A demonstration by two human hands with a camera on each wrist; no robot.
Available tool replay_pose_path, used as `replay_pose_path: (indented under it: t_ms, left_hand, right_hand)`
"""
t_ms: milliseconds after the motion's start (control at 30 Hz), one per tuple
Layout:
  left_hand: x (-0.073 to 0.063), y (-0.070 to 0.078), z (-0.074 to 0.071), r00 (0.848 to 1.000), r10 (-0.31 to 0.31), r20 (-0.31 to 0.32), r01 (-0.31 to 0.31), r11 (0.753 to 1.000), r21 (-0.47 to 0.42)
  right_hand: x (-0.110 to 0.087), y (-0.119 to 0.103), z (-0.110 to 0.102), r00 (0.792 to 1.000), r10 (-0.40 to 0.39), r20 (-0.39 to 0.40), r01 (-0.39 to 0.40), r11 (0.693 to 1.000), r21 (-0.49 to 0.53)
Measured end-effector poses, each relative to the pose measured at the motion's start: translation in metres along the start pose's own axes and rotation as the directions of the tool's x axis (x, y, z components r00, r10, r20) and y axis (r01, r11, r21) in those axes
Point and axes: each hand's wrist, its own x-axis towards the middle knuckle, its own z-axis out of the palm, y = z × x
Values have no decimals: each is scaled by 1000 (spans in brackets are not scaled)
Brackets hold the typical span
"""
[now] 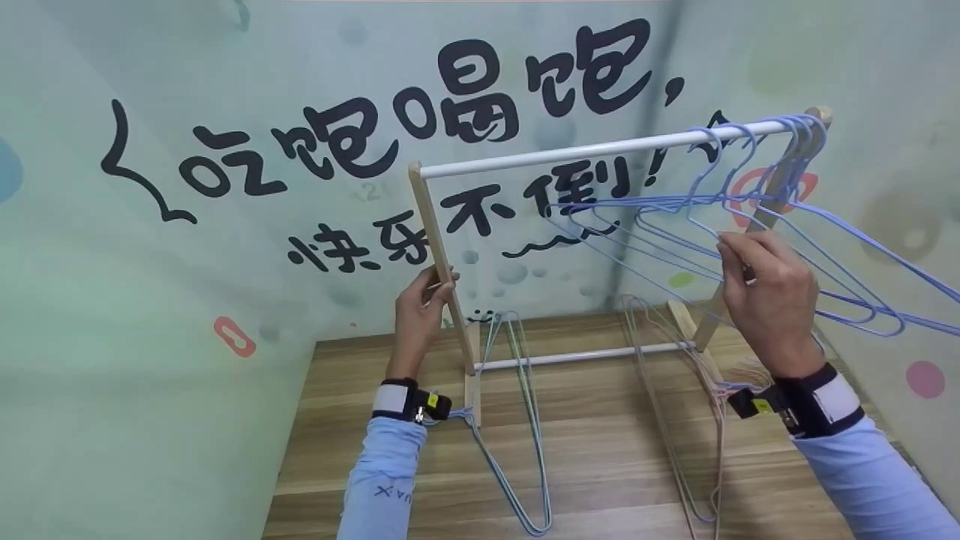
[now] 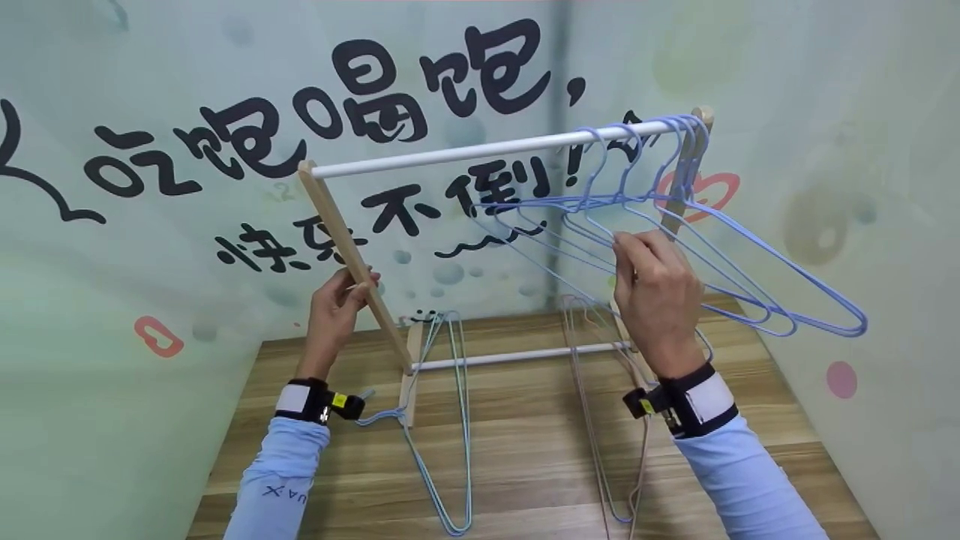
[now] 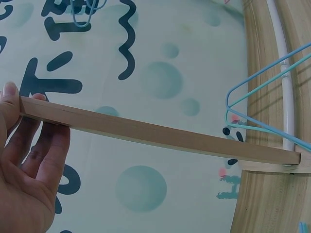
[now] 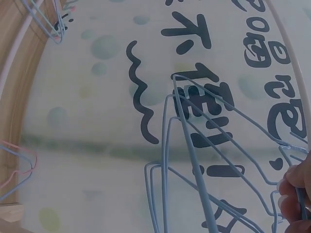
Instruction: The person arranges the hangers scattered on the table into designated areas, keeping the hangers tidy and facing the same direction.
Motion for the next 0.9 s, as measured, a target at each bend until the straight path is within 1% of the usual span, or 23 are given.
replay_pose_path:
  t_ms: [267,433,600,733,900]
  left_hand:
    - [1,-2,1,999,37,-3,-37,999,-18]
    - [1,-2,1,999,42,-7,-42,999,-17]
    - [2,-2,1,1000,17,-1,-17,1000,-10]
    - [1,0,1,1000,-7,-4,7,1000,2]
    - [1,-1,1,1000,-4,-1,4,1000,2]
  right_hand:
    - [-3,2,0,1000,15,-7,-15,1000,-19]
    - [-4,4,-1,1000,13,-4,-13,1000,-27]
    - [-4,1,-3,1000,-13,-13,12,999,-37]
    - [-4,-3,-5,1000,-7,-17,6,1000,-18]
    - [-7,-4,-8,1000,4,-19,-4,1000,11]
